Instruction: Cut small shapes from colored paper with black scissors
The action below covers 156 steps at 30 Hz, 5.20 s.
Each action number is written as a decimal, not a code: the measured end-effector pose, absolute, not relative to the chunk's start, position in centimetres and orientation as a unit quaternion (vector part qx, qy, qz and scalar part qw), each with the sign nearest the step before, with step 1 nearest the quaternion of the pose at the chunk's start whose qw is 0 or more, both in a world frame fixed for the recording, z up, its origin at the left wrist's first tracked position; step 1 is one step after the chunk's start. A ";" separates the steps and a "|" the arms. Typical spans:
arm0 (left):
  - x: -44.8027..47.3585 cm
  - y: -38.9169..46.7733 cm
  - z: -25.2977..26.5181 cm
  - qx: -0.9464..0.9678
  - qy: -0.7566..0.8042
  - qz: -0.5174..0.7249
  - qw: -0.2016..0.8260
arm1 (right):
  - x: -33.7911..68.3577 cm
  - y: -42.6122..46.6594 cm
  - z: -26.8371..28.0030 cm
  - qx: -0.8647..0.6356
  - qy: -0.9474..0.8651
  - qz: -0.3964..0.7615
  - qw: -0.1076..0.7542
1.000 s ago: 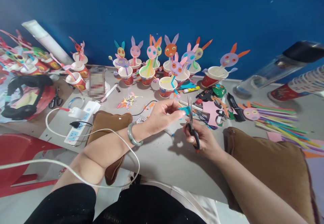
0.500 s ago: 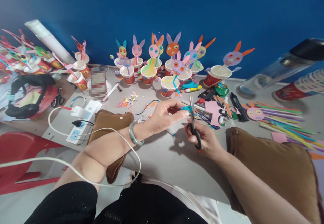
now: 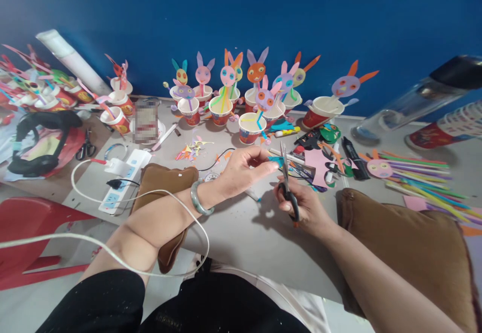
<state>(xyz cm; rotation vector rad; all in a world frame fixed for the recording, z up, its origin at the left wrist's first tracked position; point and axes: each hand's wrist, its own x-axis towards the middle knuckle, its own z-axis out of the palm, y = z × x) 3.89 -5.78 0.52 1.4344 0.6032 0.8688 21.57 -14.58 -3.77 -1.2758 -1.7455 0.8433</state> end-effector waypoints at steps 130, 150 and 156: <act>2.8 -5.2 1.1 0.663 0.269 0.368 0.594 | 22.2 -14.4 -3.7 -0.486 -0.703 0.359 0.375; 2.7 -5.2 1.1 0.672 0.258 0.358 0.595 | 22.2 -14.4 -3.3 -0.485 -0.707 0.356 0.372; 2.7 -5.2 1.1 0.672 0.268 0.357 0.590 | 22.2 -14.4 -3.3 -0.488 -0.706 0.355 0.371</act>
